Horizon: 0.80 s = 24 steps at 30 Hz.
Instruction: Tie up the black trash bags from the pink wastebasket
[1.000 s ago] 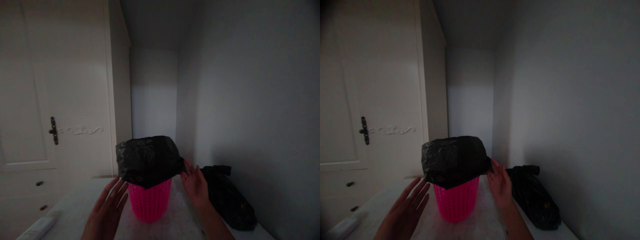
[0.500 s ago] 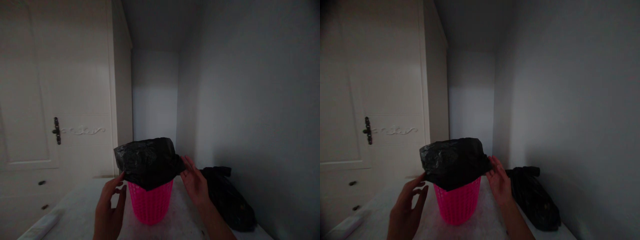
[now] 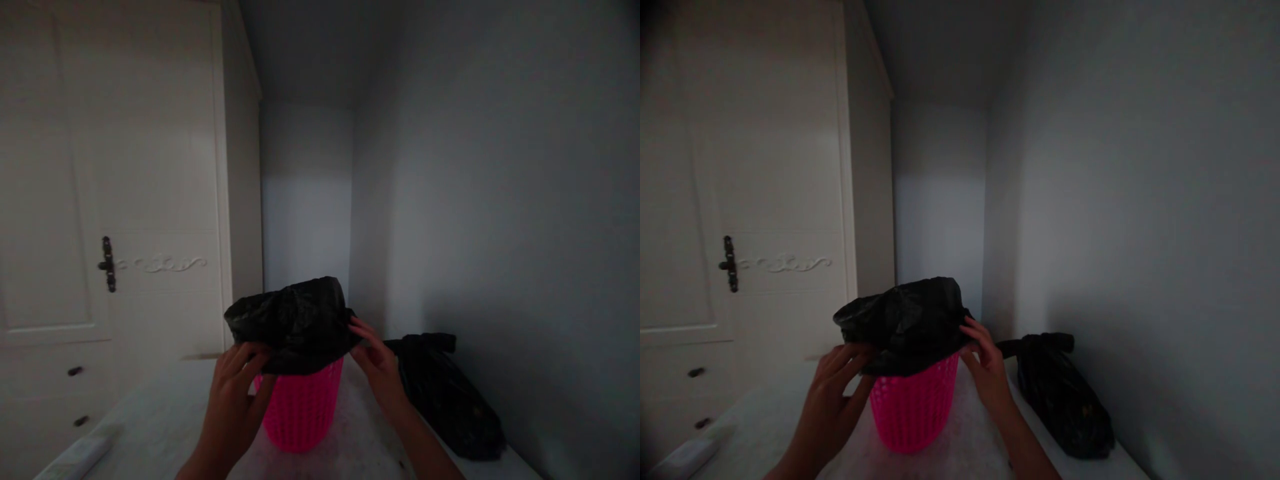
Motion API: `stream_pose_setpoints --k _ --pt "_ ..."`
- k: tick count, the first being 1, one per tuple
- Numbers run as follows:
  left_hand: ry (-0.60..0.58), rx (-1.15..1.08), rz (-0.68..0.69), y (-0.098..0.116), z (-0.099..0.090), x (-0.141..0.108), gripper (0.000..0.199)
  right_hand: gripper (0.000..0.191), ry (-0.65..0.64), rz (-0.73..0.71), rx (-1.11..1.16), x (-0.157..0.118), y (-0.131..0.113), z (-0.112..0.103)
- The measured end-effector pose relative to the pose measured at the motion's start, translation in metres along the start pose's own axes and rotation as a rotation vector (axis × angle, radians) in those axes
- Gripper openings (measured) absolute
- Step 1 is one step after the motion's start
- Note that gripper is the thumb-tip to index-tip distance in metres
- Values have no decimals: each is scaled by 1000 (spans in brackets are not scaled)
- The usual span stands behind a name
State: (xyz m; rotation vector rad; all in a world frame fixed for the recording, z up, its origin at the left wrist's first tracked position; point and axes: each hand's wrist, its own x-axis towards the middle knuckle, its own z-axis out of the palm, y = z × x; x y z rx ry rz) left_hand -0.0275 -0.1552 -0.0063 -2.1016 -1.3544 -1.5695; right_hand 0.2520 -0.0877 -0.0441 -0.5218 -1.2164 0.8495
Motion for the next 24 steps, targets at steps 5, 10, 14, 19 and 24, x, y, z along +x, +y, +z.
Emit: stream_pose_setpoints --k 5,10,14,19,24 --pt "4 -1 -60 14 6 18 28 23 123 -55 -122 6 4 0" --pt "47 111 -126 15 5 23 39 21 148 -110 -219 23 1 1" --pt "37 143 -184 3 -2 22 42 25 31 -70 -233 50 3 -5" --pt "76 155 -263 -14 -6 28 39 41 -134 -86 -430 101 13 -9" --pt "86 103 -242 -25 -7 36 30 36 -273 -126 -574 150 20 7"
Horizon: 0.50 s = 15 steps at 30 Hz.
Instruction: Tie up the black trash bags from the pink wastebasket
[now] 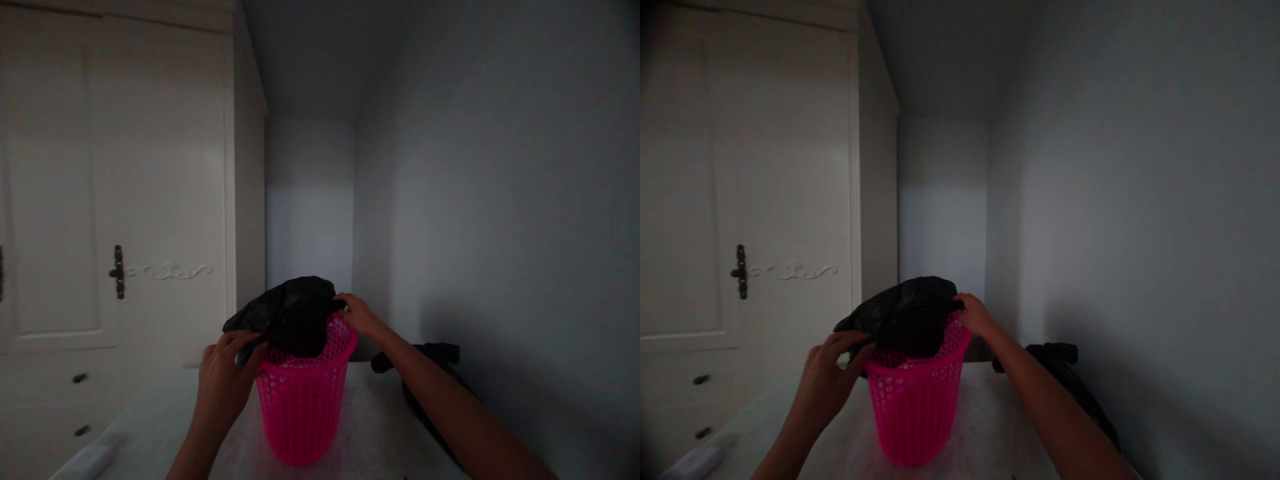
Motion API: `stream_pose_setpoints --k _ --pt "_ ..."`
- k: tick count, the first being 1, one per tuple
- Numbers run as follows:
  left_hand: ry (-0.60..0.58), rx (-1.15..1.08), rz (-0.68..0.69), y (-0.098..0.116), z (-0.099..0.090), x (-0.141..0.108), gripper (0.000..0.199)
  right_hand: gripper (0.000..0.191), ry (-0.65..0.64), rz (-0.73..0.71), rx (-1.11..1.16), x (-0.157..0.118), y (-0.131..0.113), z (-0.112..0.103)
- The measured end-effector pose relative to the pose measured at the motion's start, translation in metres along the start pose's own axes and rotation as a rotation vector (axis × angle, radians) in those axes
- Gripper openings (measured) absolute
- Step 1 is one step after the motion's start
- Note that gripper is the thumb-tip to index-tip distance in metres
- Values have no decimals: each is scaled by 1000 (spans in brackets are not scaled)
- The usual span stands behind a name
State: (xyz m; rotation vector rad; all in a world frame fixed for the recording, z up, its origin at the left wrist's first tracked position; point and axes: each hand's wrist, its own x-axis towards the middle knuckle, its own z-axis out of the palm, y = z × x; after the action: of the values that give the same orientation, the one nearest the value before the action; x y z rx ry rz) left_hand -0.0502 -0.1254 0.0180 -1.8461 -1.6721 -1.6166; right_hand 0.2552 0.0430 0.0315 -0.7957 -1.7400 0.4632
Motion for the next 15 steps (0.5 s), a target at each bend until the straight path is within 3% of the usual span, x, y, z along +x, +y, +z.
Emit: stream_pose_setpoints --k 3,7,12,15 --pt "26 -5 -1 -2 -2 2 32 37 -109 -60 -70 27 -9 16" --pt "48 -106 -113 -4 -5 -3 40 49 -272 -181 -127 59 -37 46" --pt "88 -161 -297 -16 -11 -9 48 69 -460 -393 -256 87 -93 85" --pt "123 -183 -352 -30 -16 -12 46 68 -493 -556 -400 90 -136 105"
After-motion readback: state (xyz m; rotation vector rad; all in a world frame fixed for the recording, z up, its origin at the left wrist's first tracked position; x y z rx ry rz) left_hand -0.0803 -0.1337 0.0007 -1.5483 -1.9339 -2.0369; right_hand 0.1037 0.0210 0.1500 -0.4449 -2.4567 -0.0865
